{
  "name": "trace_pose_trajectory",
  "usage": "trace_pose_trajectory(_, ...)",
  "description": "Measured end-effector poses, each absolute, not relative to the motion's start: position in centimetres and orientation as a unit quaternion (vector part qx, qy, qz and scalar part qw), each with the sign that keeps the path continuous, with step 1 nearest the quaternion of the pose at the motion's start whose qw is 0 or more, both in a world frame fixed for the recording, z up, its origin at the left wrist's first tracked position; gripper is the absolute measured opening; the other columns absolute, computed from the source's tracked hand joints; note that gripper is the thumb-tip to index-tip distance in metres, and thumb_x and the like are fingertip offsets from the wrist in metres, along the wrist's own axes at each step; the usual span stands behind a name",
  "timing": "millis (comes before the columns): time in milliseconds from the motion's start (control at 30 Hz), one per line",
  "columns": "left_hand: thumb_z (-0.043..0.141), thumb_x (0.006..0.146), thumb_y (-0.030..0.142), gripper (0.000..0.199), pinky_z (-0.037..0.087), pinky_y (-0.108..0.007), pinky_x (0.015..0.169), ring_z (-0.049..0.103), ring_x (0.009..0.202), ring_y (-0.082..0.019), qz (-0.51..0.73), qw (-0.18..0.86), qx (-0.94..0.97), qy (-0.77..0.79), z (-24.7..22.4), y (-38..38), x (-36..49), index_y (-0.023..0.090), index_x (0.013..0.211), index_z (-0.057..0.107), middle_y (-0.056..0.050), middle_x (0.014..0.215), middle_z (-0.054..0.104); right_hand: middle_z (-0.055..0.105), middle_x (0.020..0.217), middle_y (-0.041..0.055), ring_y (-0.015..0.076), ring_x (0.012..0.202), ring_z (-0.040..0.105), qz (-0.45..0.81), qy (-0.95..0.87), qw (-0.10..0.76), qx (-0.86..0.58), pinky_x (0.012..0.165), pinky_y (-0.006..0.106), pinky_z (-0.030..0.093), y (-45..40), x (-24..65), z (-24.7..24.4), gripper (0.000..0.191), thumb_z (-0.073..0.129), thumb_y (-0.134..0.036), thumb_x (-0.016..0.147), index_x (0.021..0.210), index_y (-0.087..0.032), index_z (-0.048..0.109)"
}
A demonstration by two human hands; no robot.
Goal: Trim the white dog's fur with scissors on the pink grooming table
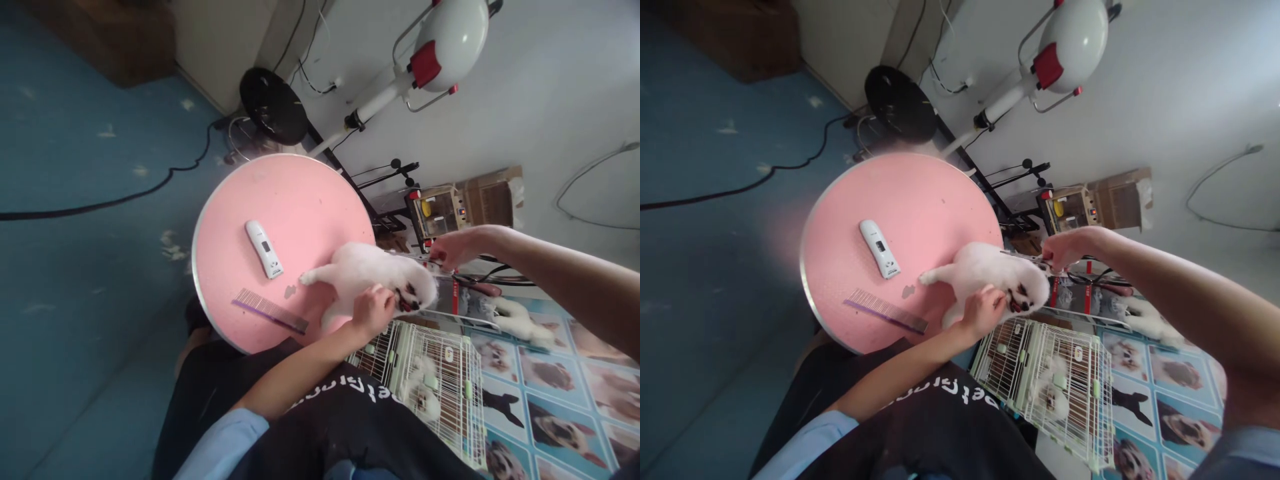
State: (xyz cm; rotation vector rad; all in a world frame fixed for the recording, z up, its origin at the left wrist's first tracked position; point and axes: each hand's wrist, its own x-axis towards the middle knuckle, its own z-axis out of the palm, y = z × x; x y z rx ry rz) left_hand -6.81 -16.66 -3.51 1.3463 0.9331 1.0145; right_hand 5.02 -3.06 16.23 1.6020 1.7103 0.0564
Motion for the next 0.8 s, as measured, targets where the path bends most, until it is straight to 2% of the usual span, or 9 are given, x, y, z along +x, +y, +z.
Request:
trace_pose_trajectory(133, 0.056, 0.086, 0.018, 0.02, 0.047, -0.035, 0.065, 0.06, 0.073, -0.023, 0.453, 0.576, 0.554, 0.395, -3.7, -16.7, -6.7, 0.022, 0.072, 0.069, -0.009, 0.078, 0.064, 0.059, 0.059, -0.0032, 0.0104, 0.062, 0.048, -0.002, 0.672, 0.419, 0.611, 0.062, 0.025, 0.031, -2.5, 3.7, 15.8, 0.011, 0.07, -0.023, 0.067, 0.062, -0.017, 0.064)
trace_pose_trajectory(267, 0.054, 0.087, 0.018, 0.022, 0.046, -0.034, 0.065, 0.059, 0.073, -0.021, 0.455, 0.571, 0.563, 0.388, -3.7, -16.8, -6.9, 0.021, 0.072, 0.069, -0.009, 0.078, 0.065, 0.056, 0.053, -0.0052, 0.0082, 0.053, 0.043, -0.14, 0.573, 0.582, 0.56, 0.057, 0.025, 0.028, -0.3, 0.8, 15.7, 0.003, 0.068, -0.014, 0.065, 0.063, -0.016, 0.067)
trace_pose_trajectory(333, 0.053, 0.087, 0.018, 0.021, 0.045, -0.031, 0.064, 0.06, 0.073, -0.02, 0.454, 0.567, 0.567, 0.39, -3.7, -16.9, -6.9, 0.021, 0.072, 0.068, -0.007, 0.077, 0.065, 0.056, 0.054, -0.0056, 0.0077, 0.051, 0.042, -0.197, 0.516, 0.631, 0.545, 0.055, 0.025, 0.027, 0.6, -0.6, 15.4, 0.004, 0.067, -0.013, 0.066, 0.067, -0.015, 0.069)
trace_pose_trajectory(433, 0.053, 0.087, 0.019, 0.019, 0.043, -0.029, 0.065, 0.06, 0.075, -0.018, 0.447, 0.565, 0.569, 0.397, -3.7, -16.9, -6.9, 0.021, 0.074, 0.068, -0.005, 0.079, 0.065, 0.06, 0.058, -0.005, 0.0085, 0.052, 0.045, -0.201, 0.506, 0.632, 0.552, 0.055, 0.024, 0.028, 0.9, -1.8, 14.8, 0.008, 0.067, -0.014, 0.068, 0.074, -0.015, 0.072)
trace_pose_trajectory(567, 0.053, 0.089, 0.021, 0.02, 0.043, -0.027, 0.068, 0.061, 0.078, -0.017, 0.432, 0.574, 0.573, 0.395, -3.7, -16.9, -6.8, 0.022, 0.077, 0.069, -0.004, 0.083, 0.066, 0.06, 0.056, -0.0049, 0.0088, 0.053, 0.047, -0.189, 0.52, 0.642, 0.531, 0.055, 0.024, 0.027, 0.8, -1.8, 14.4, 0.017, 0.062, -0.004, 0.066, 0.075, -0.015, 0.072)
trace_pose_trajectory(700, 0.053, 0.088, 0.021, 0.02, 0.042, -0.026, 0.067, 0.06, 0.077, -0.016, 0.429, 0.575, 0.569, 0.402, -3.6, -16.9, -6.8, 0.021, 0.077, 0.07, -0.005, 0.083, 0.066, 0.066, 0.067, -0.0017, 0.0097, 0.057, 0.051, -0.178, 0.526, 0.639, 0.532, 0.055, 0.024, 0.027, 1.0, -1.8, 14.2, 0.014, 0.068, -0.014, 0.068, 0.08, -0.014, 0.073)
trace_pose_trajectory(800, 0.054, 0.088, 0.021, 0.019, 0.041, -0.026, 0.066, 0.06, 0.076, -0.016, 0.431, 0.576, 0.564, 0.405, -3.7, -16.9, -6.8, 0.021, 0.077, 0.07, -0.005, 0.083, 0.067, 0.063, 0.063, -0.0033, 0.0082, 0.057, 0.048, -0.176, 0.539, 0.653, 0.502, 0.056, 0.023, 0.026, 1.2, -2.0, 14.0, 0.018, 0.062, -0.006, 0.067, 0.081, -0.013, 0.072)
